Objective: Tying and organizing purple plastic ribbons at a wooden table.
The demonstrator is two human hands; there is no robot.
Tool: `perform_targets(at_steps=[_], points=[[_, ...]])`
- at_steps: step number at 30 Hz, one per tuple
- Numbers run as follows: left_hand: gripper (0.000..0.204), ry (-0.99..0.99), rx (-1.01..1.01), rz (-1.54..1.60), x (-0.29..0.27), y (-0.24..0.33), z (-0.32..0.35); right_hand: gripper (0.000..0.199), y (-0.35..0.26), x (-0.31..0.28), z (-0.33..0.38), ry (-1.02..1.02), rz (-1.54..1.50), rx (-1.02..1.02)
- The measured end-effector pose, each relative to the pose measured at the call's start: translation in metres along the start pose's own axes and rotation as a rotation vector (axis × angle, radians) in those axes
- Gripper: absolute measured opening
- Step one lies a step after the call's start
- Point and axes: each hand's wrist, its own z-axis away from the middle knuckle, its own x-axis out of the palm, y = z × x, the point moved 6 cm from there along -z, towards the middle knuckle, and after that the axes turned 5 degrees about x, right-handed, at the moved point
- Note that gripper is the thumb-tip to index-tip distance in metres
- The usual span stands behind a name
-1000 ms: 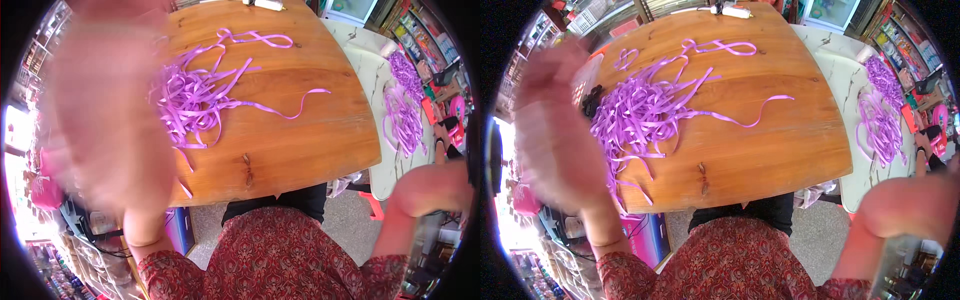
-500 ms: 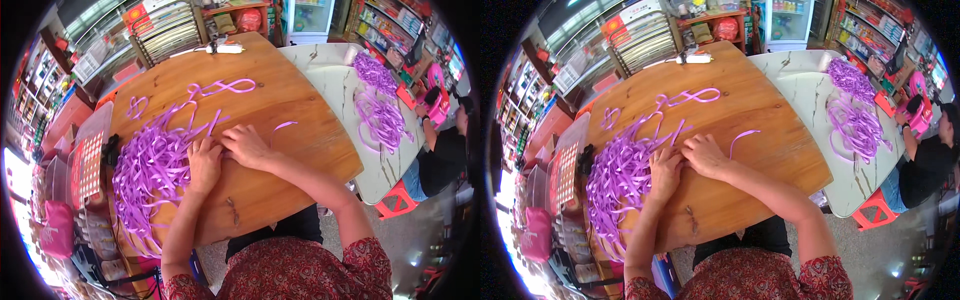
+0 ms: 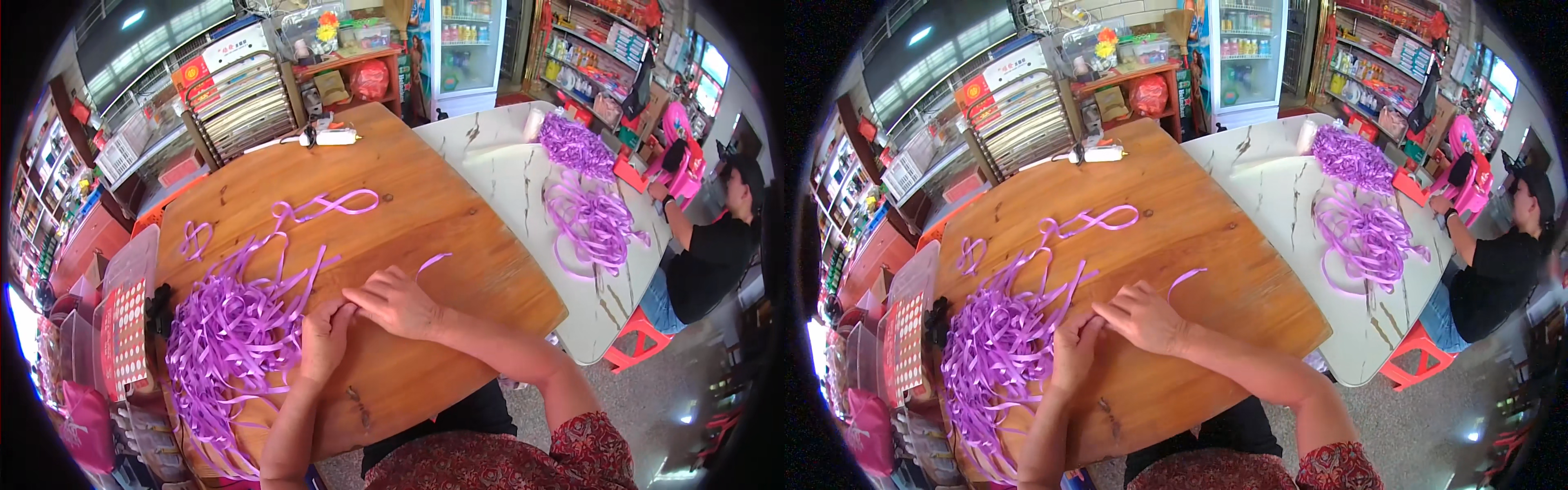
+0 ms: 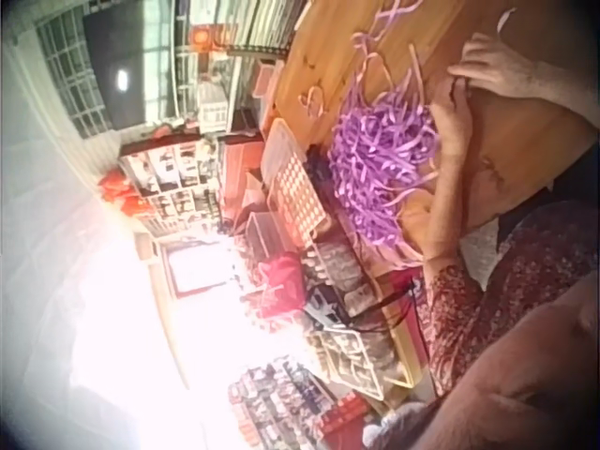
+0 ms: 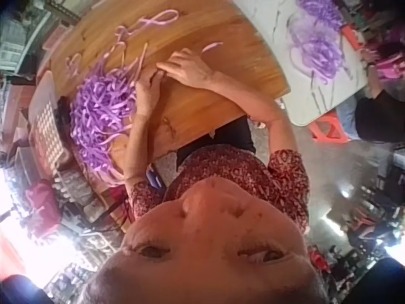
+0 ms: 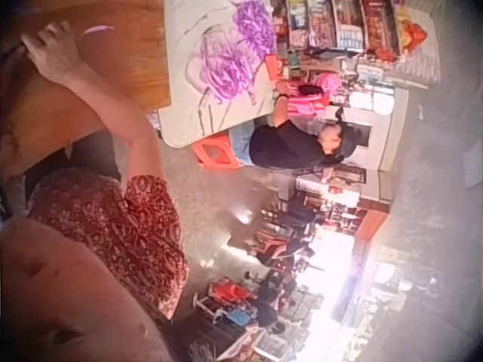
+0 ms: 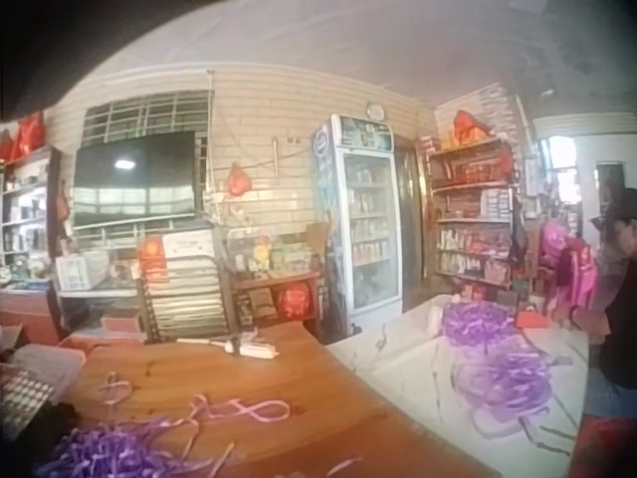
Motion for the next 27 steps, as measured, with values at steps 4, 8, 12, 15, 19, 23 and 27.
perform_targets(at_steps=[4,8,12,15,19,23,27], points=[[0.014,-0.126,-0.181,0.142,0.008,-0.015,0.005,0.038,-0.001,-0.001,0.004,0.003,-0.022,-0.032],[0.011,-0.004,-0.045,0.187,0.004,-0.006,0.001,0.032,0.005,-0.006,-0.002,0.006,-0.122,0.014],[0.013,-0.065,-0.106,0.293,0.004,-0.017,0.001,0.030,0.001,-0.009,-0.007,0.008,-0.093,-0.040],[0.015,-0.108,-0.138,0.321,0.004,-0.014,0.001,0.029,0.000,-0.008,-0.007,-0.031,-0.106,-0.049],[0.015,-0.139,-0.061,0.248,0.001,-0.012,0.006,0.031,-0.004,-0.006,-0.006,-0.060,-0.114,-0.053],[0.015,-0.143,-0.033,0.189,-0.001,-0.016,0.010,0.030,-0.008,-0.004,-0.004,-0.078,-0.123,-0.042],[0.013,-0.104,-0.043,0.197,-0.004,-0.017,0.008,0.025,-0.005,-0.003,-0.004,-0.057,-0.164,-0.037]])
